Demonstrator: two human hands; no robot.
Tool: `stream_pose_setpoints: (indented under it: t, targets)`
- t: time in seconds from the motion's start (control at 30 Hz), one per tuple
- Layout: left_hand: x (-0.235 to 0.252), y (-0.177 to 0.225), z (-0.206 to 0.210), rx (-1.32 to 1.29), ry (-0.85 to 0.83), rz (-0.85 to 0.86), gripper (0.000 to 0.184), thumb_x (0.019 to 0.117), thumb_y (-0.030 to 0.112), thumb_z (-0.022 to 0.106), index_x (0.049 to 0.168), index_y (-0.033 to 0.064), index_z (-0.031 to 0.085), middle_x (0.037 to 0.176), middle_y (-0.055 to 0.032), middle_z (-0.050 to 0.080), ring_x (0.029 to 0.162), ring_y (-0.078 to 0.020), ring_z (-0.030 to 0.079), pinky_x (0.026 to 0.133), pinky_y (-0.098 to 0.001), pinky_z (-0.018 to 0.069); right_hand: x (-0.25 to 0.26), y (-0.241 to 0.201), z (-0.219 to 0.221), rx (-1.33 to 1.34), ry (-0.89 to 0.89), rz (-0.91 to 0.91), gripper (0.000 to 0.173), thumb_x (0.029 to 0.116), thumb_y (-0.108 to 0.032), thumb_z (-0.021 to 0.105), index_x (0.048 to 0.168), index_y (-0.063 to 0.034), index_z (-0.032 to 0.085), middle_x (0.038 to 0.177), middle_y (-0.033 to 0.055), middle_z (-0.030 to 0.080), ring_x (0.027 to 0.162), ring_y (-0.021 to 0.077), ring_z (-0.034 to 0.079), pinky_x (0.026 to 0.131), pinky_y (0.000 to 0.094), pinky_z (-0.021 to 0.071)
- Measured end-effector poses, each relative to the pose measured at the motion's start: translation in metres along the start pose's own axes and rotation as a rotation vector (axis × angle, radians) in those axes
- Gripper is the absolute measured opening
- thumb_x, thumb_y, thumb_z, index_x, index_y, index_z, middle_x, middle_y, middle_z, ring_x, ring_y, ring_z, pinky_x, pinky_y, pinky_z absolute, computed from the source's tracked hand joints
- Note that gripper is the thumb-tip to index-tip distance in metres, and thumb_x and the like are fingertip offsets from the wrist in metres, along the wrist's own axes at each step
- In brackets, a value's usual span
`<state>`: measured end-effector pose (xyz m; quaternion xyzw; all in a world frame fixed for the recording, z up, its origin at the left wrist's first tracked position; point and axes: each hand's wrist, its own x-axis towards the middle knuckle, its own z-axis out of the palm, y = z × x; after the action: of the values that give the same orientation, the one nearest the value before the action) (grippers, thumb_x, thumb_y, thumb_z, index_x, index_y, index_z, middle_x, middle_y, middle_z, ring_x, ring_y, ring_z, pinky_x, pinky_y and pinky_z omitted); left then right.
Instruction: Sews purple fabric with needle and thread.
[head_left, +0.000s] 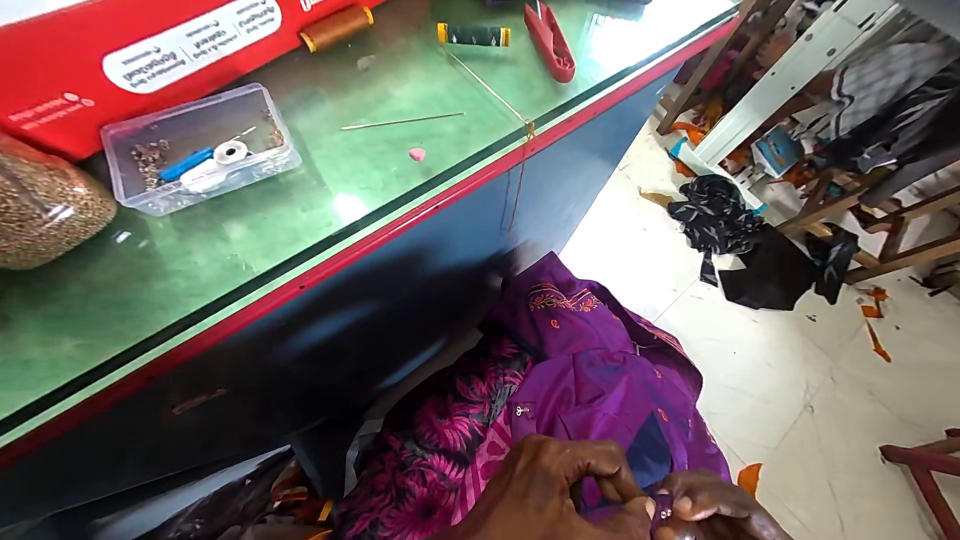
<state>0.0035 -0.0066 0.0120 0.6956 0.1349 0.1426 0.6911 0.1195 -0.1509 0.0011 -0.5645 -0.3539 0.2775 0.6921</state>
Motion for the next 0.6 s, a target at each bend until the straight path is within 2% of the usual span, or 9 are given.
stream_pose_setpoints:
  t: [0.13, 0.27, 0.33, 0.4, 0.47, 0.53, 0.6]
  targets:
    - [0.000, 0.000, 0.001, 0.053, 0.012, 0.064, 0.020, 0.0934, 0.013, 0.065, 0.082, -0.0038, 0.068, 0.067, -0.0068, 0.061, 0.057, -0.0013, 0.044, 0.053, -0.0154, 0.0319, 0.001, 0.001, -0.001, -0.006, -0.018, -0.018, 0.017, 0.0938, -0.018, 0.073, 0.109, -0.0244, 0.077, 0.107, -0.0187, 0.073, 0.102, -0.0064, 0.066, 0.089, 0.0118, 0.0538]
    - [-0.001, 0.004, 0.001, 0.108, 0.019, 0.048, 0.021, 0.0940, 0.013, 0.065, 0.082, -0.0033, 0.068, 0.067, -0.0078, 0.061, 0.056, -0.0045, 0.044, 0.052, -0.0186, 0.0314, 0.001, 0.000, -0.002, 0.001, -0.041, -0.005, 0.019, 0.0932, -0.016, 0.074, 0.110, -0.0241, 0.077, 0.108, -0.0184, 0.073, 0.102, -0.0060, 0.066, 0.089, 0.0121, 0.0545]
    - [-0.003, 0.006, 0.001, 0.141, 0.024, 0.029, 0.019, 0.0951, 0.014, 0.063, 0.089, -0.0025, 0.069, 0.072, -0.0088, 0.064, 0.060, -0.0077, 0.050, 0.055, -0.0214, 0.0366, 0.000, 0.001, -0.002, 0.020, -0.026, 0.022, 0.021, 0.0921, -0.015, 0.075, 0.111, -0.0237, 0.076, 0.108, -0.0167, 0.073, 0.101, -0.0043, 0.068, 0.088, 0.0138, 0.0565]
    - [-0.004, 0.005, 0.002, 0.166, 0.021, 0.041, 0.016, 0.0971, 0.012, 0.060, 0.103, -0.0012, 0.067, 0.085, -0.0102, 0.070, 0.068, -0.0117, 0.059, 0.061, -0.0250, 0.0448, -0.001, 0.001, -0.001, 0.013, -0.005, 0.046, 0.023, 0.0918, -0.015, 0.075, 0.113, -0.0250, 0.072, 0.107, -0.0164, 0.073, 0.100, -0.0033, 0.069, 0.088, 0.0156, 0.0574]
    - [-0.004, 0.002, 0.004, 0.204, 0.039, 0.111, 0.016, 0.0979, 0.010, 0.058, 0.110, 0.0006, 0.062, 0.089, -0.0098, 0.068, 0.068, -0.0128, 0.058, 0.059, -0.0250, 0.0454, -0.001, 0.001, 0.001, 0.023, 0.010, 0.064, 0.025, 0.0914, -0.016, 0.076, 0.113, -0.0252, 0.070, 0.106, -0.0162, 0.073, 0.098, -0.0028, 0.069, 0.088, 0.0166, 0.0581]
    - [-0.004, -0.002, 0.004, 0.234, 0.064, 0.194, 0.014, 0.0995, 0.011, 0.056, 0.107, 0.0010, 0.063, 0.087, -0.0112, 0.065, 0.065, -0.0133, 0.053, 0.055, -0.0236, 0.0405, -0.002, 0.001, 0.002, 0.056, 0.011, 0.076, 0.025, 0.0916, -0.015, 0.075, 0.114, -0.0247, 0.068, 0.104, -0.0155, 0.073, 0.095, -0.0027, 0.070, 0.087, 0.0166, 0.0586]
    - [-0.004, -0.008, 0.002, 0.287, 0.073, 0.276, 0.016, 0.1013, 0.015, 0.055, 0.105, 0.0034, 0.065, 0.091, -0.0112, 0.065, 0.071, -0.0139, 0.057, 0.058, -0.0225, 0.0429, -0.002, 0.002, 0.002, 0.079, 0.010, 0.091, 0.026, 0.0916, -0.014, 0.075, 0.114, -0.0240, 0.067, 0.103, -0.0147, 0.073, 0.093, -0.0024, 0.070, 0.085, 0.0169, 0.0592]
